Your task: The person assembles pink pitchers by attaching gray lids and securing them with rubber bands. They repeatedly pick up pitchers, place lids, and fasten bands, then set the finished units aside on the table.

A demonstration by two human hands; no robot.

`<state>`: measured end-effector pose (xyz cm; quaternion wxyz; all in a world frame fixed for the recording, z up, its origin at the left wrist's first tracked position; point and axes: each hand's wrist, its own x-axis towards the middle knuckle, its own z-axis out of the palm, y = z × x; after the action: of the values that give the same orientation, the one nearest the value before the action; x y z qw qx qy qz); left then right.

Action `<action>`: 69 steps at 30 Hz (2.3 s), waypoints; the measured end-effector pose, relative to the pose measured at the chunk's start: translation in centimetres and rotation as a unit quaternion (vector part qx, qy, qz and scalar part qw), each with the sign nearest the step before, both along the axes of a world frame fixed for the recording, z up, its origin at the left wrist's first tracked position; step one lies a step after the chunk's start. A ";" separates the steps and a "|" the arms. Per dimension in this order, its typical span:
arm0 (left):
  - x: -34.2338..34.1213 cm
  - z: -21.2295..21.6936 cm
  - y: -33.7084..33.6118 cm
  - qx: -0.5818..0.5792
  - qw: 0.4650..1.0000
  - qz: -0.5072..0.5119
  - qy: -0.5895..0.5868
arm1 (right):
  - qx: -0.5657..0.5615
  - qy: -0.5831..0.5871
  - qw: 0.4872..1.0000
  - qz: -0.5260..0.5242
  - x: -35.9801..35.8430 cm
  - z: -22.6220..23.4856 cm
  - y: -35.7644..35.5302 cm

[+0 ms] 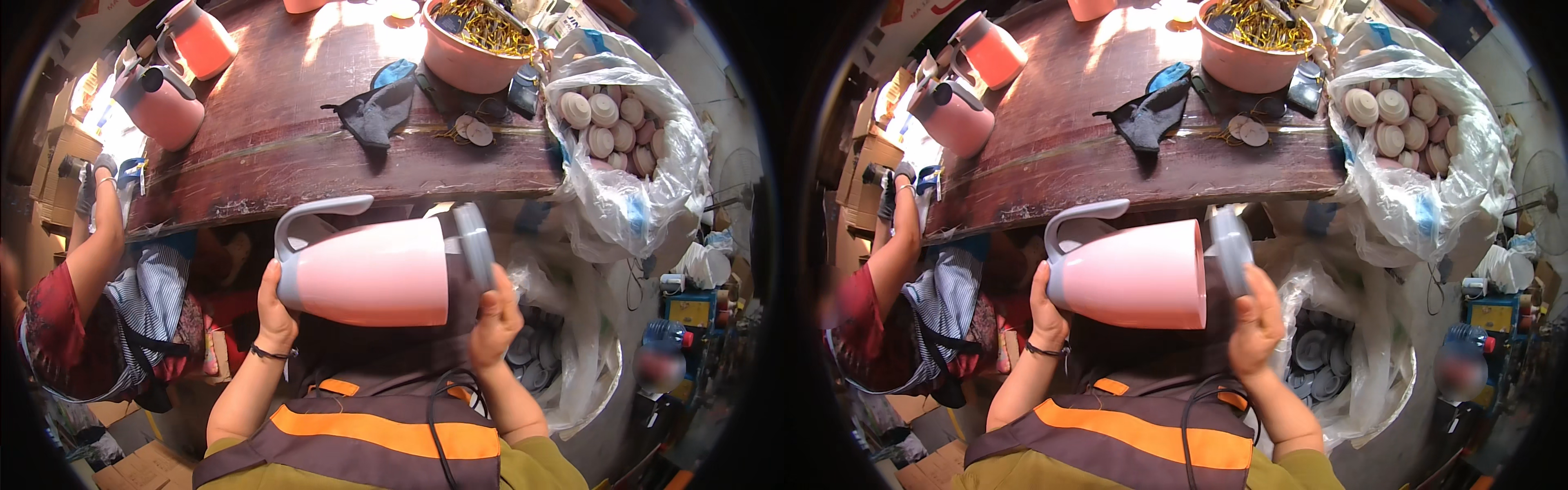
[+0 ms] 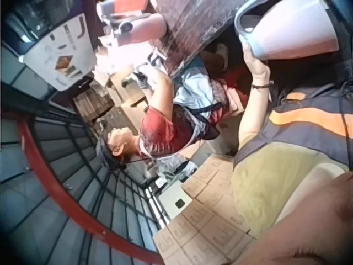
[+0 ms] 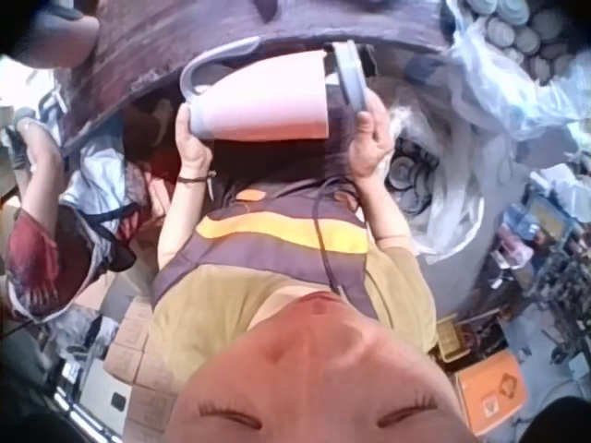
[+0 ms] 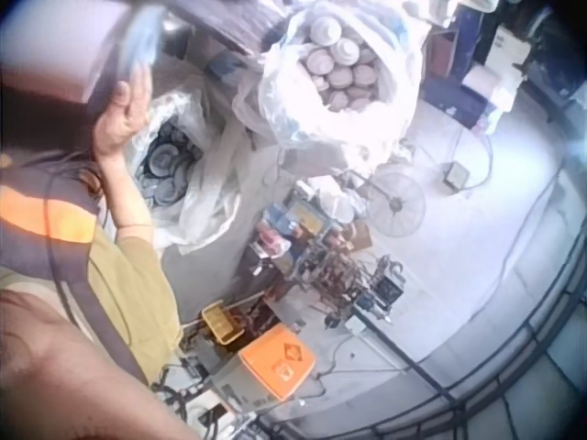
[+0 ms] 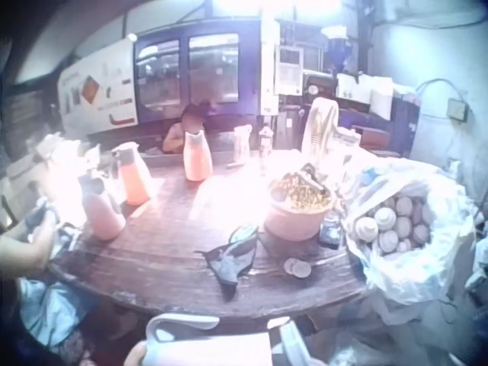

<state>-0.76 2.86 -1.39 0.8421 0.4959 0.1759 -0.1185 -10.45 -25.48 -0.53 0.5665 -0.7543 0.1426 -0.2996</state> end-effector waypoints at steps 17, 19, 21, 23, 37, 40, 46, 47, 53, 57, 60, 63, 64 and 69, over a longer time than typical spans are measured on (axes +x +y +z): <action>-1.5 -1.2 -0.5 -0.074 0.993 0.022 0.094 | 0.019 -0.117 0.980 0.160 -0.7 0.2 2.3; -1.1 1.3 -1.1 0.018 0.999 0.042 -0.024 | 0.207 -0.007 0.967 0.149 0.0 -0.1 2.2; -0.4 5.5 -0.5 0.282 0.908 -0.034 -0.307 | 0.506 0.093 0.846 0.141 1.8 -0.1 1.8; 1.0 8.6 0.8 0.394 0.777 -0.142 -0.470 | 0.618 0.161 0.754 0.154 1.7 -1.9 0.7; 2.9 6.9 1.3 0.341 0.821 -0.224 -0.399 | 0.607 0.228 0.744 0.160 1.9 -1.1 0.4; 3.8 5.8 1.5 0.329 0.903 -0.214 -0.174 | 0.402 0.151 0.882 0.194 1.2 -2.6 0.1; 4.3 4.5 4.0 0.051 0.943 -0.327 0.001 | -0.061 -0.070 0.972 0.215 1.6 -0.8 -1.4; 4.3 4.7 3.6 0.048 0.955 -0.292 -0.014 | -0.106 -0.084 0.965 0.226 2.1 -0.6 -1.8; 5.2 7.6 1.4 0.081 0.960 -0.259 -0.074 | -0.247 -0.076 0.940 0.223 2.4 -0.7 -2.6; 6.4 7.2 1.9 0.050 0.959 -0.278 0.003 | -0.274 -0.153 0.924 0.219 3.3 -0.4 -2.4; 5.2 7.3 1.1 0.053 0.967 -0.244 -0.045 | -0.114 -0.095 0.965 0.215 3.7 -1.0 -2.0; 4.7 7.7 2.7 0.162 0.921 -0.307 -0.178 | 0.308 0.112 0.915 0.234 3.8 -3.3 -2.2; 4.5 9.0 1.3 0.210 0.898 -0.313 -0.226 | 0.408 0.171 0.871 0.214 4.0 -3.6 -2.2; 4.4 13.6 -0.7 0.440 0.724 -0.368 -0.383 | 0.266 0.320 0.881 0.225 7.1 -1.6 -7.4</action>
<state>3.63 2.15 12.19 0.4152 0.8396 -0.3257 -0.1284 -3.38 -32.91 -2.08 0.7215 -0.6417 0.2170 0.1433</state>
